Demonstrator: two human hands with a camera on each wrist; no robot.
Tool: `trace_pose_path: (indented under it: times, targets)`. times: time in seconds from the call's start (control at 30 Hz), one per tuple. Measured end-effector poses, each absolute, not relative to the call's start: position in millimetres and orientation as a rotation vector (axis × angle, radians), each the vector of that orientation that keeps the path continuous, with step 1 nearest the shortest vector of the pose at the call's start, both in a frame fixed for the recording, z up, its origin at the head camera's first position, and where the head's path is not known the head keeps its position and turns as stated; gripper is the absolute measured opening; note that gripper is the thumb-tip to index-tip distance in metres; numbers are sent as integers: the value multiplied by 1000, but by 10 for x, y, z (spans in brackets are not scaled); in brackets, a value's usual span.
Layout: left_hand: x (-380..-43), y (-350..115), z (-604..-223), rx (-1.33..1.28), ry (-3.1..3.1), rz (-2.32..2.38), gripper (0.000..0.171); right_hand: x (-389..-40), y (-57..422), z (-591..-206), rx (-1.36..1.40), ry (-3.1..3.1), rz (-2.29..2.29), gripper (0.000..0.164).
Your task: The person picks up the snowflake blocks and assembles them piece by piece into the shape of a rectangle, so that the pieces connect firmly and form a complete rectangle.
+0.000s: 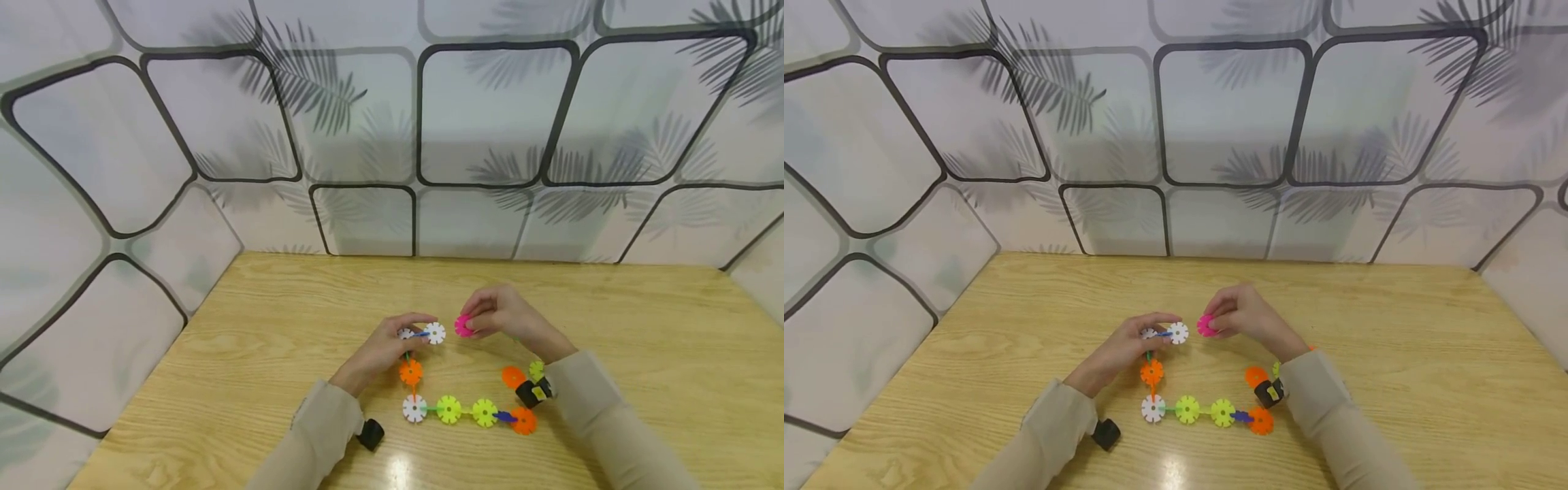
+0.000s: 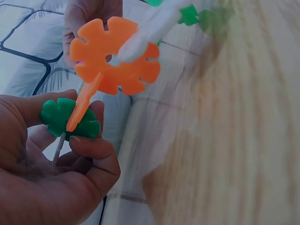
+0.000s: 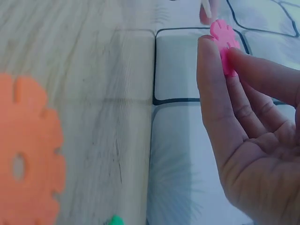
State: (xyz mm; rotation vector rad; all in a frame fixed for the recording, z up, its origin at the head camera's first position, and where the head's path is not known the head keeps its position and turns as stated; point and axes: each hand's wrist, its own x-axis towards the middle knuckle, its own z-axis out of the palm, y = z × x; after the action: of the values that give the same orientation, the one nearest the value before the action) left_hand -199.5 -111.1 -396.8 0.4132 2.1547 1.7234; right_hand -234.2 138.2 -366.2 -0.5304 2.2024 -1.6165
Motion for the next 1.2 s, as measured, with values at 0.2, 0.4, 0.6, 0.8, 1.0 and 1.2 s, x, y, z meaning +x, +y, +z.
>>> trace_pose_path:
  times: [0.2,0.4,0.6,0.8,1.0,1.2]
  targets:
    - [-1987,-1093,-3969,400,2160,1717,36,-2305,1353,-3676,-563,2215,-1624,8]
    - [-1993,-1085,-3977,419,2183,1691,36,-2272,1307,-3708,-610,2238,-1624,8]
    - [-1986,-1095,-3976,426,2205,1672,36,-2226,1244,-3669,-616,2320,-1569,10]
    - [-1969,-1113,-3975,378,2180,1688,36,-2215,1192,-3667,-622,2448,-1458,11]
    - [-2021,-1048,-3926,415,2190,1675,33,-2160,1195,-3607,-694,2587,-1396,14]
    - [-1986,-1072,-3913,369,2175,1690,31,-2125,1130,-3637,-780,2632,-1360,16]
